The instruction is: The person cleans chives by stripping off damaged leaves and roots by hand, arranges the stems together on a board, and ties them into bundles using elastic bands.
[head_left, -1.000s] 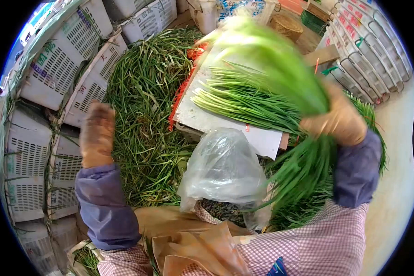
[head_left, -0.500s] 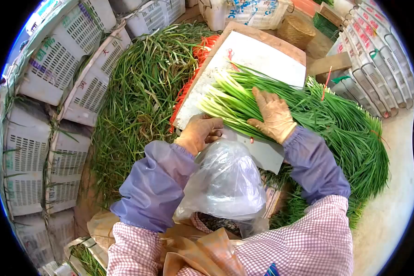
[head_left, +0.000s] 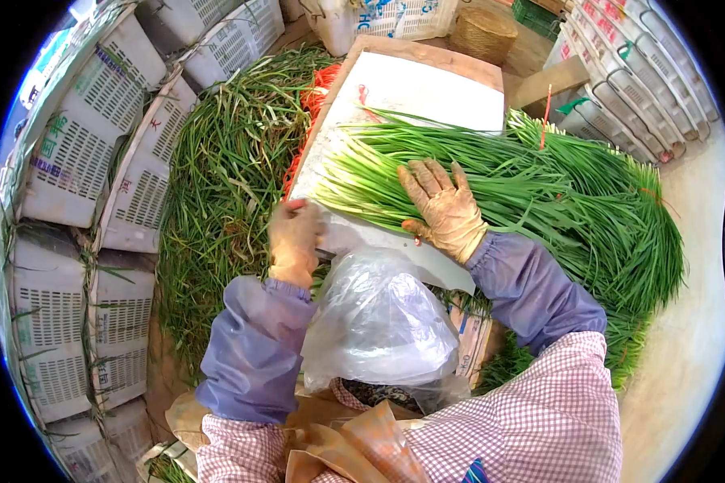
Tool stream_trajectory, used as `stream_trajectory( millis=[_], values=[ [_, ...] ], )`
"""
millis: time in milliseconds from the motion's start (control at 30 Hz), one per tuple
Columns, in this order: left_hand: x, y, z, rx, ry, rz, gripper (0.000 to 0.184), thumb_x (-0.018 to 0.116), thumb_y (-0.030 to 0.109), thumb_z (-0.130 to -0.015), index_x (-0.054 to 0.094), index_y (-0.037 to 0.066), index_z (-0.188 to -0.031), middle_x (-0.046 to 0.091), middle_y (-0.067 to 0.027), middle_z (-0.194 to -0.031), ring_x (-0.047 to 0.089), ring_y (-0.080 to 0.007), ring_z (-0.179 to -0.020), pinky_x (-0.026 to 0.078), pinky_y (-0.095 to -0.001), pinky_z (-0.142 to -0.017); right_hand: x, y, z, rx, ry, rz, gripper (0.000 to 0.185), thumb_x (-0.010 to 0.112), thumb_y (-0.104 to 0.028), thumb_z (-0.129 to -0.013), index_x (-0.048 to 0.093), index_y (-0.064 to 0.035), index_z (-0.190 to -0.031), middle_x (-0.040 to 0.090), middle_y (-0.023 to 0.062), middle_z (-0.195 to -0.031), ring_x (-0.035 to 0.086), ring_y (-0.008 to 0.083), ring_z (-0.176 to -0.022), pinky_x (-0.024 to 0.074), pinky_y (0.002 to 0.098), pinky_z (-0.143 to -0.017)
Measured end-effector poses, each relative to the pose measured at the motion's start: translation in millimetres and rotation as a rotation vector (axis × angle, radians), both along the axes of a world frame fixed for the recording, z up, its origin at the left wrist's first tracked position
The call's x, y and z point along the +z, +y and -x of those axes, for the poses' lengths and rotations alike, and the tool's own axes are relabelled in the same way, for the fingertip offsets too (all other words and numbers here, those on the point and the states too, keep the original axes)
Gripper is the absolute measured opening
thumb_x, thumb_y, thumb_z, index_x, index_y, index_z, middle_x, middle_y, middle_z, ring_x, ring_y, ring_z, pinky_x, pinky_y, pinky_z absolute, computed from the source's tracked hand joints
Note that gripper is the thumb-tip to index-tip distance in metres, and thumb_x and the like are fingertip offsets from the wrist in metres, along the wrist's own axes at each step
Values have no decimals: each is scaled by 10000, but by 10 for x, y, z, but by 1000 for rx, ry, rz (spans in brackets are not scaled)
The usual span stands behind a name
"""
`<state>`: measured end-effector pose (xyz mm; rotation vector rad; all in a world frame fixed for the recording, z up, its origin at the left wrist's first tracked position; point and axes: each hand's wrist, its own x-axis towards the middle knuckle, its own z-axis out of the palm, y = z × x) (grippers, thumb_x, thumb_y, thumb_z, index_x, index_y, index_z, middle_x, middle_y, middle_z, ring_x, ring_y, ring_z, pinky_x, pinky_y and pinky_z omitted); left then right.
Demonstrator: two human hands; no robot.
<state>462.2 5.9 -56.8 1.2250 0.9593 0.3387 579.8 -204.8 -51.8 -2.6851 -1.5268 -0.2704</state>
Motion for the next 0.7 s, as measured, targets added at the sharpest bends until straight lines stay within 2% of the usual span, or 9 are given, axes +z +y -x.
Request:
stream_trajectory(
  millis=[67,100,167,267,400,500,600,633,700],
  values=[
    [39,58,-47,66,-119,-701,152,627,56,-800,589,-2,-935,622,-88,-784,606,-180,-676,484,-293,-575,10,1,3,10,11,-11,883,668,-454,-711,254,-114,-1413,365,135,-1382,334,319,-1285,238,547,-1028],
    [120,91,-86,67,-120,-703,152,627,56,-800,589,-2,-935,622,-88,-784,606,-180,-676,484,-293,-575,-4,-10,-4,29,1,-56,871,679,-434,-707,270,-112,-1405,382,134,-1363,356,315,-1265,242,546,-1024],
    [406,153,-225,-231,-271,-1398,135,653,43,-775,628,4,-902,631,-115,-892,613,-244,-791,485,-329,-720,-1,9,3,25,0,-54,873,683,-428,-704,270,-112,-1406,382,132,-1361,358,311,-1262,244,544,-1024],
    [601,164,-575,-486,-434,-1699,155,678,94,-739,671,80,-894,635,-93,-964,586,-284,-945,447,-375,-825,14,7,-14,24,16,-46,877,687,-423,-697,271,-112,-1404,379,128,-1359,357,304,-1262,247,540,-1024],
    [403,264,-864,-781,-154,-1652,160,672,170,-758,685,115,-908,634,-88,-1004,560,-264,-1020,423,-374,-873,18,-7,-66,45,74,-93,880,690,-421,-686,279,-108,-1399,379,125,-1351,352,296,-1264,244,537,-1033],
    [453,317,-959,-941,118,-1123,223,675,242,-755,691,164,-963,656,-98,-980,616,-250,-914,474,-329,-811,64,6,-69,26,149,-106,904,718,-391,-669,274,-116,-1407,377,115,-1357,348,302,-1266,248,514,-1050],
    [420,360,-1048,-983,104,-1159,243,690,272,-742,691,167,-962,668,-94,-921,635,-228,-851,488,-308,-774,68,15,-86,24,189,-123,913,731,-374,-656,278,-109,-1404,383,116,-1348,352,304,-1261,256,505,-1048],
    [447,374,-1061,-990,197,-945,254,696,293,-743,690,139,-944,666,-93,-898,631,-203,-832,479,-295,-775,71,21,-98,23,195,-123,913,731,-374,-656,278,-109,-1404,383,116,-1348,352,304,-1261,256,505,-1048],
    [479,356,-1081,-1004,209,-917,259,701,295,-740,688,122,-932,665,-84,-880,628,-191,-817,477,-292,-768,71,19,-118,36,188,-117,871,692,-398,-688,284,-92,-1394,383,132,-1340,356,298,-1256,263,517,-1033]
  ],
)
